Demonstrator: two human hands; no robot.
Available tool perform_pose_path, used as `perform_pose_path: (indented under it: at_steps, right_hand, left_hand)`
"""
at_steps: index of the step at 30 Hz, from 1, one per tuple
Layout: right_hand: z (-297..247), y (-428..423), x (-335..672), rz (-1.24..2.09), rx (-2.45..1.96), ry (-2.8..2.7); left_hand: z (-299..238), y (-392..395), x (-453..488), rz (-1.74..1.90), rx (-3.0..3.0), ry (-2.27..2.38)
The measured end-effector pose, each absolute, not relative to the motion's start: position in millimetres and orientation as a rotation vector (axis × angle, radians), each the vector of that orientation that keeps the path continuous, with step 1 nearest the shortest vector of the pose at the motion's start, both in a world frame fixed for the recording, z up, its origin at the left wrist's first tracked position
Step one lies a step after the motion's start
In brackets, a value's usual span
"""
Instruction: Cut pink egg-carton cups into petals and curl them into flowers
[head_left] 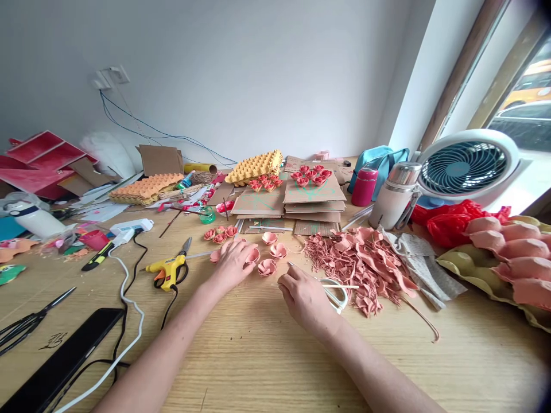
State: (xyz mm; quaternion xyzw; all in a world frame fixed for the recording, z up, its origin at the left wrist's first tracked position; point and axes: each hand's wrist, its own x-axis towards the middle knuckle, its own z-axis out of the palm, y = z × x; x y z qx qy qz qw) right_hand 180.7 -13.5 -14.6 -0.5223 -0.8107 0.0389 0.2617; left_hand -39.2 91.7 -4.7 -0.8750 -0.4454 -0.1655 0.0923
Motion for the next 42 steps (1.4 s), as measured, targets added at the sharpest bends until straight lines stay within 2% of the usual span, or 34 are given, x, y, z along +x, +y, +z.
perform_pose_path:
  at_steps: [11,26,42]
  right_hand:
    - [-21,-12,177,0.189,-1.366,-2.168]
    - [-20,-15,177,0.197,-1.402,-2.207]
    - [-17,-16,177,0.183,-1.421,-2.211]
  left_hand:
    - [-9,45,-54,-0.492,-2.599,-1.463]
    - [1,26,-53,-0.808,-2.773,-1.686]
    - [-3,24,-50,-0.895,-2.823,-1.694]
